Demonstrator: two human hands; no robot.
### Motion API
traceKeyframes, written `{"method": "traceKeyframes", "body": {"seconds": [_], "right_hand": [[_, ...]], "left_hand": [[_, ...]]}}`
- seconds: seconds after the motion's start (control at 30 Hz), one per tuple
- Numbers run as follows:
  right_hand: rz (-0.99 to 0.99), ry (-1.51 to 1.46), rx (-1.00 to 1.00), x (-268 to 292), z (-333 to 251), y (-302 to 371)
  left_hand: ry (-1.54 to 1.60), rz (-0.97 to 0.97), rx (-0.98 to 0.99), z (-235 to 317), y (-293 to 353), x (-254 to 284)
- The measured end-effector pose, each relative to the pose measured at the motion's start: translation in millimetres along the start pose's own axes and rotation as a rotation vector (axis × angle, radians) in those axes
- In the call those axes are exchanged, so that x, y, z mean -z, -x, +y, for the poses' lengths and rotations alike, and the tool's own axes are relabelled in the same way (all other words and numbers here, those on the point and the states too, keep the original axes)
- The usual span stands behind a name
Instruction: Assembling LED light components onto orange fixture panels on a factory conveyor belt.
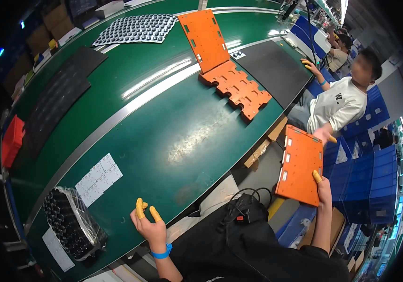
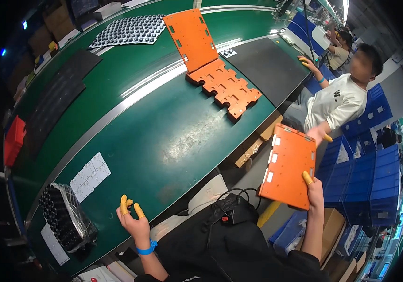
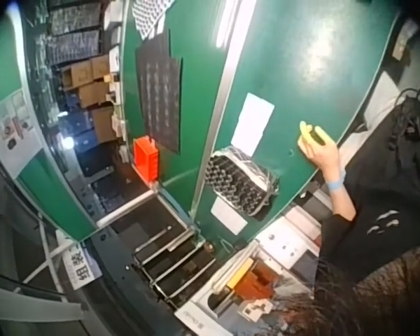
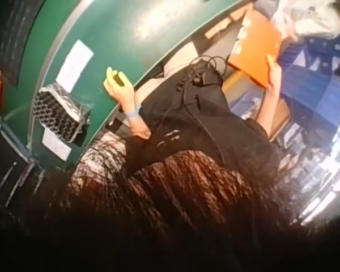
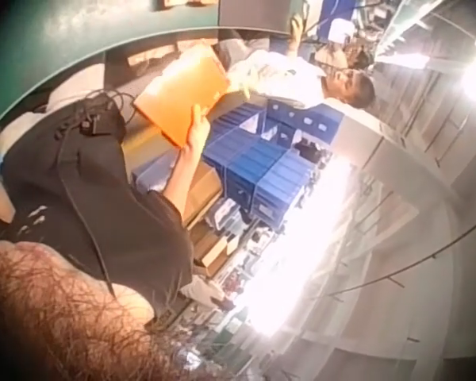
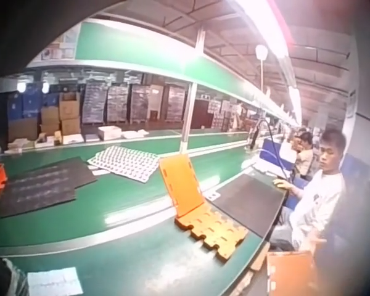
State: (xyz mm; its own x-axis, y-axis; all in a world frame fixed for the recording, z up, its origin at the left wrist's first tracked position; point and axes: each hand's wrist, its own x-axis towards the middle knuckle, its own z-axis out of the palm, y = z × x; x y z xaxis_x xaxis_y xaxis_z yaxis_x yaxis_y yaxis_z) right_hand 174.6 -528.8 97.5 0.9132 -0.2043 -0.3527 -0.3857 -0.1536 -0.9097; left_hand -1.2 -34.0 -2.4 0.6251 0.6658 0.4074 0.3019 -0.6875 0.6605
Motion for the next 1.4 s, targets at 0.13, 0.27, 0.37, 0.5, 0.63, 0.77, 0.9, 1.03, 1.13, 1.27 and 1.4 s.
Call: {"method": "traceKeyframes", "body": {"seconds": [0.13,0.27,0.37,0.5,0.63,0.77,0.9,1.03,1.13,1.27,1.4], "right_hand": [[0.120,-0.157,-0.048,20.7,12.1,-39.5],[0.087,-0.424,-0.060,28.4,20.9,-70.6],[0.056,-0.511,-0.051,32.3,20.7,-96.9],[-0.258,-0.650,-0.010,38.7,5.4,-128.5],[0.699,-0.519,0.284,34.1,5.6,-179.8],[0.520,0.182,0.917,-31.5,-44.9,-221.8],[-0.105,0.772,1.029,-199.8,-99.5,-221.8],[-0.087,0.703,1.027,-268.5,-97.8,-302.3],[-0.122,1.020,0.861,-308.4,-98.2,-270.1],[-0.175,1.029,0.947,-313.3,-74.0,-247.1],[-0.214,1.187,0.894,-325.1,-56.2,-171.5]], "left_hand": [[0.056,-0.006,0.052,3.0,1.5,3.6],[0.082,-0.018,0.093,4.4,1.0,3.9],[0.065,-0.021,0.092,1.3,0.5,-1.8],[0.036,0.012,0.082,4.8,-2.2,3.2],[-0.036,-0.016,0.026,10.7,-5.6,-3.7],[-0.081,-0.032,0.001,9.4,-1.2,-1.4],[-0.123,-0.023,-0.022,1.2,-0.1,4.8],[-0.058,-0.021,-0.079,7.4,-9.3,0.0],[-0.037,0.002,-0.039,5.8,-3.6,5.6],[-0.085,0.035,-0.055,8.9,-2.5,8.1],[-0.076,0.035,-0.071,9.4,-4.8,7.9]]}}
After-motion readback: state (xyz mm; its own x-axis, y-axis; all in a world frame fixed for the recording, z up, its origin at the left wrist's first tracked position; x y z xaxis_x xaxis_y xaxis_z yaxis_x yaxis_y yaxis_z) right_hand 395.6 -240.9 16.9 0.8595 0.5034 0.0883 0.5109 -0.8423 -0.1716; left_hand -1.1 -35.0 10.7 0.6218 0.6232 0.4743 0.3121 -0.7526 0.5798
